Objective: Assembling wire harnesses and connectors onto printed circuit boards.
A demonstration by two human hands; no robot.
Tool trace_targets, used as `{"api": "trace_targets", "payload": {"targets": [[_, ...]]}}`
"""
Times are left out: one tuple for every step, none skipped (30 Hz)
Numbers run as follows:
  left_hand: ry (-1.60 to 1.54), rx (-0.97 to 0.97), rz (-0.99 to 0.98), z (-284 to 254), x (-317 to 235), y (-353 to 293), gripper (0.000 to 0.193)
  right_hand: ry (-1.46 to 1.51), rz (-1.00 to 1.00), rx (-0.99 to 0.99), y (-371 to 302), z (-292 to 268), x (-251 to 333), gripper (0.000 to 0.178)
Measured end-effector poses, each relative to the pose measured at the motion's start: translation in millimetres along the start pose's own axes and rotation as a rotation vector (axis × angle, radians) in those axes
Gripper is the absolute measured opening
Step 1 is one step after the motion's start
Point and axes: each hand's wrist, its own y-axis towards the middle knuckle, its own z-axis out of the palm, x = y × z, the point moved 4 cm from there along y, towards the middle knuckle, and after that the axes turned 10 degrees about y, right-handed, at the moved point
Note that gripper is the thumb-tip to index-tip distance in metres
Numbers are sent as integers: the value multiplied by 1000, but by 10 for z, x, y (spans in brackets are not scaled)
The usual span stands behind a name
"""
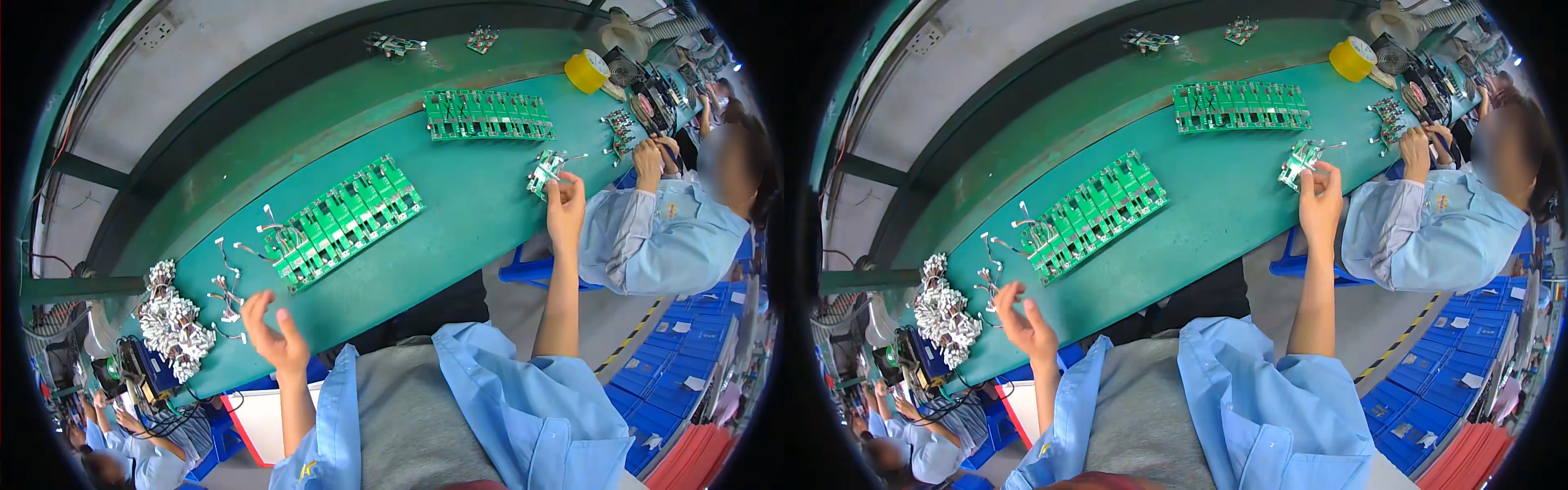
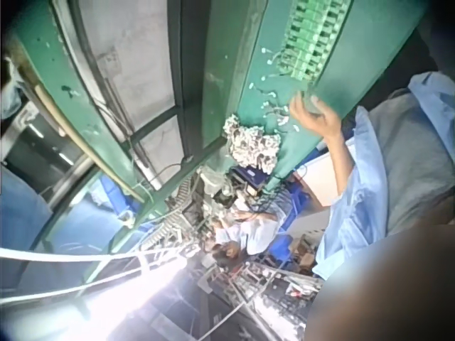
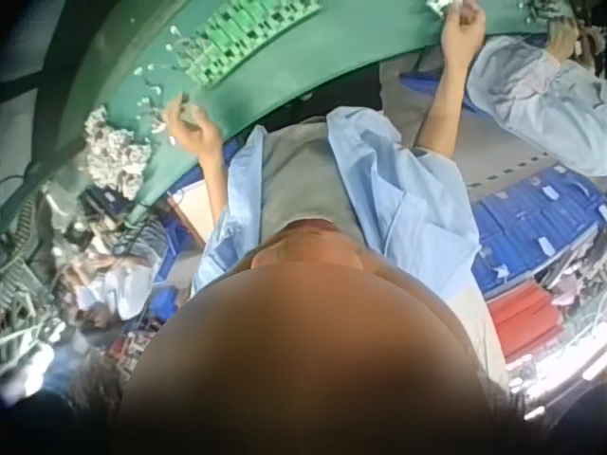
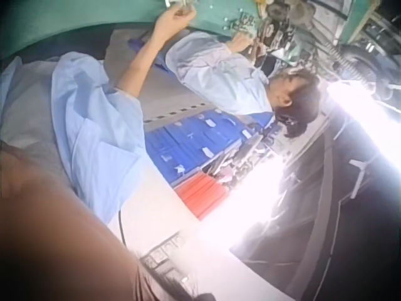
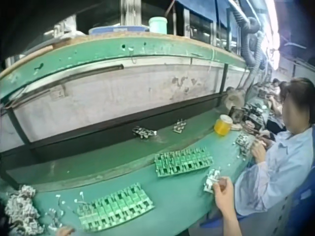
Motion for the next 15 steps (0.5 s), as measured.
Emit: {"api": "trace_targets", "payload": {"targets": [[83, -38, -17, -49, 155, -112, 34, -184, -16, -1, -23, 19, 54, 30], [146, -26, -33, -90, 239, -210, 36, -191, -17, -2, -51, 20, 116, 30], [209, -14, -50, -129, 301, -315, 38, -152, -81, -28, -108, 26, 205, 30], [197, -13, -51, -153, 325, -424, 38, -113, -147, -60, -164, 23, 310, 30], [241, 27, -143, -162, 377, -537, 40, -71, -211, -86, -217, 63, 395, 30], [286, 66, -236, -134, 438, -595, 42, -28, -276, -110, -235, 123, 498, 30], [274, 71, -239, -92, 435, -582, 42, 132, -266, -20, -143, 249, 628, 29], [284, 67, -215, -95, 403, -569, 42, 291, -251, 75, 20, 410, 788, 28], [293, 63, -191, -100, 377, -551, 43, 340, -201, 199, 216, 578, 939, 19], [305, 54, -168, -109, 355, -532, 43, 196, -277, 290, 389, 781, 1192, 17], [317, 41, -142, -96, 339, -506, 43, 54, -356, 379, 587, 1015, 1406, 16], [316, 39, -147, -88, 344, -495, 43, -90, -435, 372, 835, 1242, 1510, 19], [305, 20, -134, -88, 346, -490, 44, -226, -517, 369, 1119, 1512, 1581, 22], [295, -6, -127, -88, 320, -495, 44, -354, -461, 346, 1472, 1751, 1531, 33], [288, -34, -119, -90, 293, -493, 45, -443, -424, 327, 1810, 1946, 1451, 34]]}}
